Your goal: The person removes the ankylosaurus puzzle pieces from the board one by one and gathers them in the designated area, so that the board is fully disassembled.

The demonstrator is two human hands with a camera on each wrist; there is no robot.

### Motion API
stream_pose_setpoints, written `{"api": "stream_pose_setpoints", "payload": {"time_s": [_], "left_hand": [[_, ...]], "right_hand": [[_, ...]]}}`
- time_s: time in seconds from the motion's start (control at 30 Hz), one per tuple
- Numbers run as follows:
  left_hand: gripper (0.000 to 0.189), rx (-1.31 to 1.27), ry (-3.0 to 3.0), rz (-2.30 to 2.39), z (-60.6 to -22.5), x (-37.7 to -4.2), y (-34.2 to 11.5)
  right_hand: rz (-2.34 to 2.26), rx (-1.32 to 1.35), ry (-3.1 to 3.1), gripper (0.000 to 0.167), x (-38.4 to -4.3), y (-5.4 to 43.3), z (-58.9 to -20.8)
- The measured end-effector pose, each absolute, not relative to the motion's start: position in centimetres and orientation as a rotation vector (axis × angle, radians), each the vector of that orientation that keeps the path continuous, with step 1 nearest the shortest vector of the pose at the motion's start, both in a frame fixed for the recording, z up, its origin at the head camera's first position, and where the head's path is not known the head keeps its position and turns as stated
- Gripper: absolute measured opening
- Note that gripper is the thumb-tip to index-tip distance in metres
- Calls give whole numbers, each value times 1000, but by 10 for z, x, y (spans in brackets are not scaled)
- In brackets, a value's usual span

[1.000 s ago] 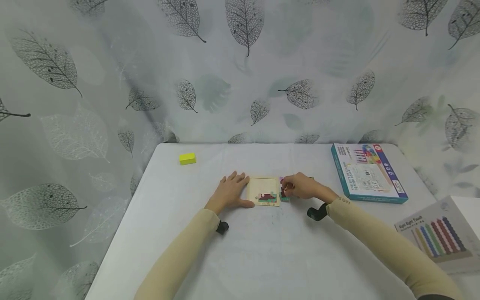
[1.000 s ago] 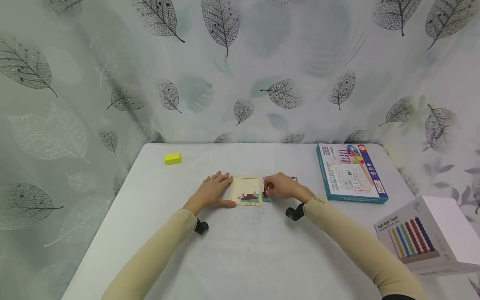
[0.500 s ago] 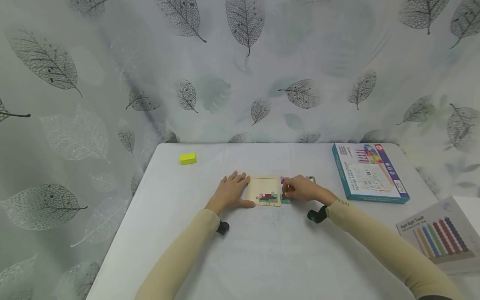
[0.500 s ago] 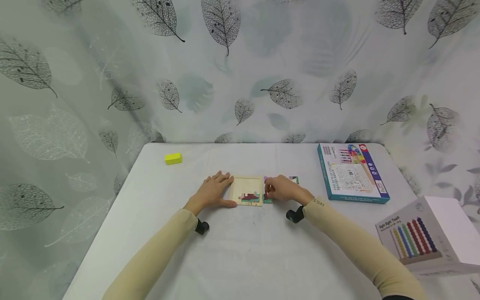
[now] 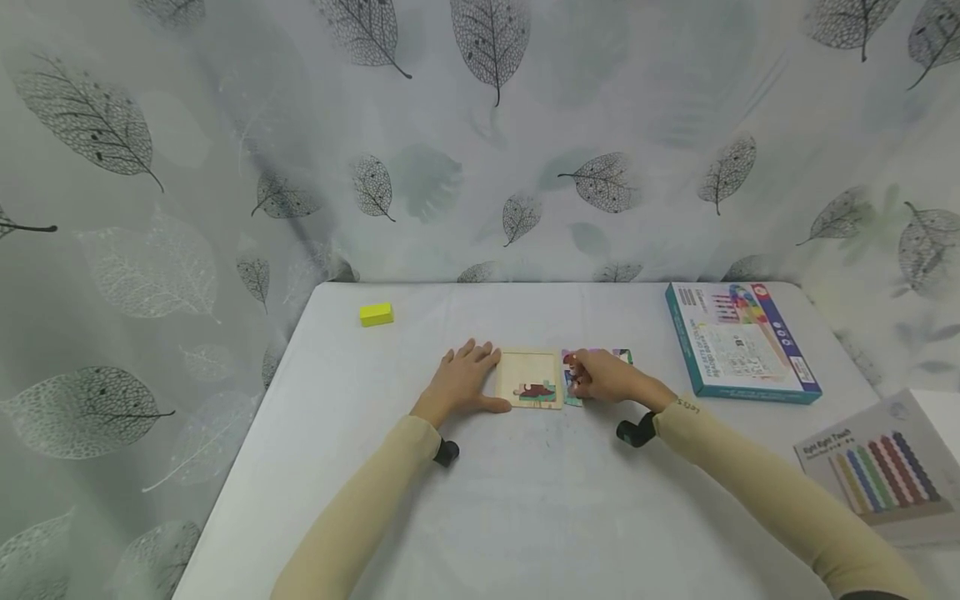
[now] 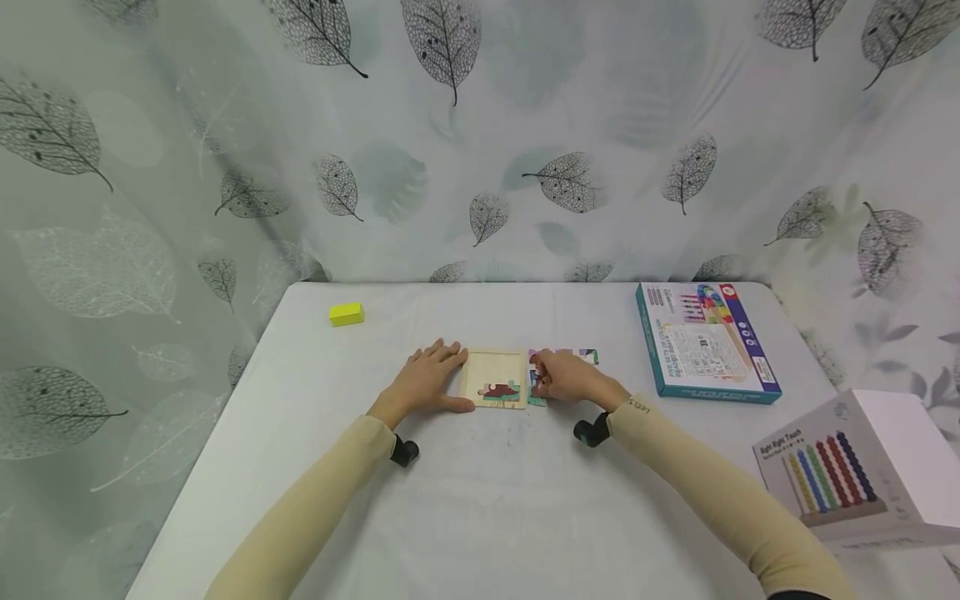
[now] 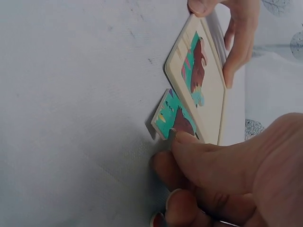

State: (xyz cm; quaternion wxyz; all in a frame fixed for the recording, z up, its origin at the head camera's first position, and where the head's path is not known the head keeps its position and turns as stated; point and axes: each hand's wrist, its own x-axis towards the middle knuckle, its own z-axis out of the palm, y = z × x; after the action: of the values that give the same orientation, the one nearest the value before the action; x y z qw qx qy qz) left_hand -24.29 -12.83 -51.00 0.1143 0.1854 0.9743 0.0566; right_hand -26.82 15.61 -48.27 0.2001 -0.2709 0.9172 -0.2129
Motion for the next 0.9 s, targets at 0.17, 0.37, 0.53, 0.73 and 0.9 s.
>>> {"api": "stream_pose_setpoints", "payload": {"time_s": [0.17,0.37,0.53,0.73,0.9], "left_hand": [[104,550,2863,162,-510,-243,-128],[104,555,2867,163,-510,-243,-129],[104,537,2851,208,-509,-243,-128],[104,528,2847,221,-508,-242,-128],[104,530,2844,222,-506,-240,-129]], "right_hand": [[-585,-749,2560,20,-268,160,-484],[-577,-713,2531,22,-270,162,-486],[-558,-727,2537,21,-272,160,-486],[-516,-725,2545,20,-273,157,-484],[-498,-725,2556,22,-273,154,-482]]}}
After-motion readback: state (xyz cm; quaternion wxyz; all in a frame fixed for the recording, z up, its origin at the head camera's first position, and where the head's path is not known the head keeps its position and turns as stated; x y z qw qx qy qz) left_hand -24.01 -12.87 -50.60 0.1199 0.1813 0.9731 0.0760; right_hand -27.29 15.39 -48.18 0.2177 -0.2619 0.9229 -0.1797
